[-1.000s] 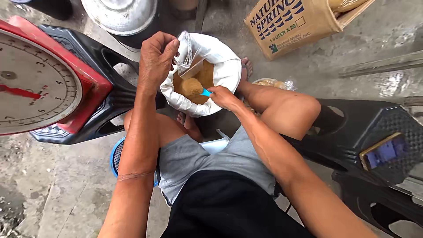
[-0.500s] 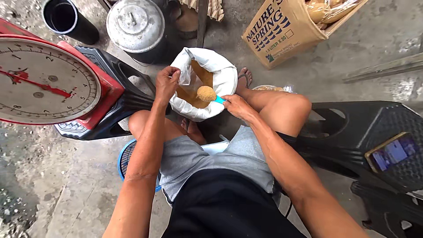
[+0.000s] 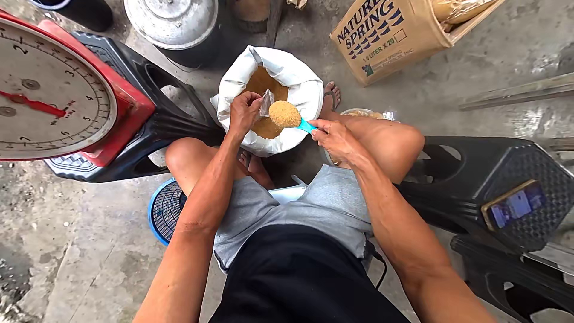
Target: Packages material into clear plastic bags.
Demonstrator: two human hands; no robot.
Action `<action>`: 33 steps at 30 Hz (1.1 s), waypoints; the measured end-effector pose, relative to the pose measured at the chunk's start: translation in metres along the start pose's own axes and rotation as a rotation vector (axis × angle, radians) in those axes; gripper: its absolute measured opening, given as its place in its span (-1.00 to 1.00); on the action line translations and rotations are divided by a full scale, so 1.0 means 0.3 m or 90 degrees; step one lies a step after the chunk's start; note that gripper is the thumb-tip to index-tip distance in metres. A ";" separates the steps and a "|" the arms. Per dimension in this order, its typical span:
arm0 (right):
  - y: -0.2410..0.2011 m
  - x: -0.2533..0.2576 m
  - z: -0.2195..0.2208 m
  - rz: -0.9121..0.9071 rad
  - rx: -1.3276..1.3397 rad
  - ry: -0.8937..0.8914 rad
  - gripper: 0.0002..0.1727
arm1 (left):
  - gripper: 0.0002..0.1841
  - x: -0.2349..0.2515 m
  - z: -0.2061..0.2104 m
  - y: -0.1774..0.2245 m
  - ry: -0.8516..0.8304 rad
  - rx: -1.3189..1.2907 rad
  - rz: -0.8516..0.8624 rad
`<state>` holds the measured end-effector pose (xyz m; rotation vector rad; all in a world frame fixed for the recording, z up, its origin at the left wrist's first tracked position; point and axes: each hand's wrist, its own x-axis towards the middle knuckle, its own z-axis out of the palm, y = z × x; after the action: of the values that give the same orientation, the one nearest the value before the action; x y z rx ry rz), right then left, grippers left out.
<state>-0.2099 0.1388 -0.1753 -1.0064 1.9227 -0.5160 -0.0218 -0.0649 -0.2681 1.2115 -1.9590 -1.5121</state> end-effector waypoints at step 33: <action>-0.408 0.229 0.017 0.049 -0.490 -0.149 -0.81 | -0.80 0.051 0.033 -0.024 -0.114 -0.071 -0.034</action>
<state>-0.1708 0.0116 -0.1302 -1.3783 1.9553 0.4185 -0.0347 -0.0717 -0.2810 1.1235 -1.9358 -1.7880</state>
